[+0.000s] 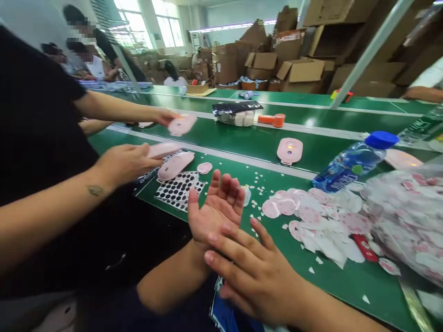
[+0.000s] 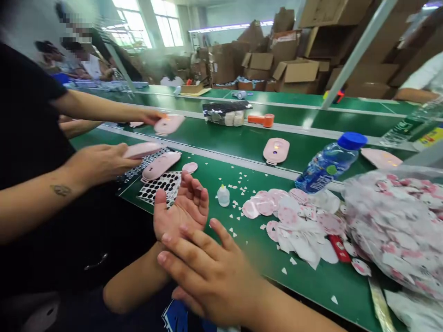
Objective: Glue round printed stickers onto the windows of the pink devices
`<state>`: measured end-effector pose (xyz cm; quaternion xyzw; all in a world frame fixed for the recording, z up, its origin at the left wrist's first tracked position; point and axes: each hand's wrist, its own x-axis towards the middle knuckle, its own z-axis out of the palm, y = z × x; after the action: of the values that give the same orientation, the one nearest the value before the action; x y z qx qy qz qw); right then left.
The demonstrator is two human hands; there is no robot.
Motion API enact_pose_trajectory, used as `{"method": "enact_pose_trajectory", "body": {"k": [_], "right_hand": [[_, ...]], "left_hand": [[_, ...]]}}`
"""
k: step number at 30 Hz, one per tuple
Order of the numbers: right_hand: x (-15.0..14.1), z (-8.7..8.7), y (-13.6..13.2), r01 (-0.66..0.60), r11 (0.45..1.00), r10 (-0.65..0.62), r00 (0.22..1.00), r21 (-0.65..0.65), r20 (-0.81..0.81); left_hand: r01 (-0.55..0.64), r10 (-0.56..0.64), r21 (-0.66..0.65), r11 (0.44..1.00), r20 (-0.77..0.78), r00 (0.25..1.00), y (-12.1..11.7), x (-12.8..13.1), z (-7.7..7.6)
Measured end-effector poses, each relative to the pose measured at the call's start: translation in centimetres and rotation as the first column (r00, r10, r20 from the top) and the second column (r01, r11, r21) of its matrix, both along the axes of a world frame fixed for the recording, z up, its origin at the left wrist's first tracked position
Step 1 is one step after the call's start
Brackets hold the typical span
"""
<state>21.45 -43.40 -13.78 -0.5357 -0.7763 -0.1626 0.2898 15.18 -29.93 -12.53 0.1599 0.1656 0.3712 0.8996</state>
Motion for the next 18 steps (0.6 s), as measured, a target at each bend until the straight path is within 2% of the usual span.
{"method": "enact_pose_trajectory", "body": {"k": [3, 4, 6, 8, 10, 11, 12, 13, 15, 16, 18], "right_hand": [[-0.2, -0.2, 0.7, 0.064, 0.993, -0.055, 0.995, 0.103, -0.087], [0.0, -0.3, 0.8, 0.116, 0.984, -0.1, 0.988, 0.135, -0.119], [0.5, -0.2, 0.6, 0.215, 0.963, -0.195, 0.972, 0.161, -0.134], [1.4, 0.0, -0.1, 0.217, 0.964, -0.202, 0.973, 0.155, -0.108], [2.7, 0.2, -1.6, 0.192, 0.975, -0.177, 0.976, 0.115, -0.126], [3.4, 0.3, -2.6, 0.213, 0.971, -0.194, 0.966, 0.104, -0.168], [4.0, 0.3, -3.7, 0.287, 0.953, -0.259, 0.938, 0.099, -0.23], [4.5, 0.4, -4.7, 0.355, 0.928, -0.311, 0.906, 0.114, -0.287], [5.0, 0.5, -6.4, 0.408, 0.9, -0.338, 0.874, 0.151, -0.348], [4.8, 0.6, -6.8, 0.374, 0.914, -0.306, 0.892, 0.16, -0.334], [4.0, 0.6, -7.0, 0.255, 0.958, -0.217, 0.943, 0.129, -0.251]], "left_hand": [[-0.012, 0.011, -0.004, 1.0, -0.02, 1.0, -0.3, -1.8, -0.4], [0.02, -0.02, 0.004, 1.0, -0.015, 1.0, -0.6, -2.4, -0.6], [0.171, -0.172, 0.019, 0.985, 0.024, 0.985, -1.1, -3.6, -1.1], [0.382, -0.385, 0.046, 0.923, 0.091, 0.918, -1.7, -4.5, -1.9], [0.575, -0.584, 0.113, 0.811, 0.093, 0.806, -1.8, -5.2, -2.9], [0.627, -0.64, 0.168, 0.761, 0.035, 0.767, -1.7, -5.5, -3.5], [0.65, -0.653, 0.24, 0.721, -0.078, 0.753, -1.5, -5.9, -4.1], [0.654, -0.618, 0.314, 0.688, -0.22, 0.755, -1.3, -6.2, -4.8], [0.626, -0.448, 0.435, 0.647, -0.448, 0.774, -0.8, -7.1, -6.0], [0.615, -0.372, 0.47, 0.632, -0.513, 0.774, -0.5, -7.5, -6.5], [0.634, -0.311, 0.493, 0.596, -0.586, 0.748, 0.0, -8.4, -7.1]]}}
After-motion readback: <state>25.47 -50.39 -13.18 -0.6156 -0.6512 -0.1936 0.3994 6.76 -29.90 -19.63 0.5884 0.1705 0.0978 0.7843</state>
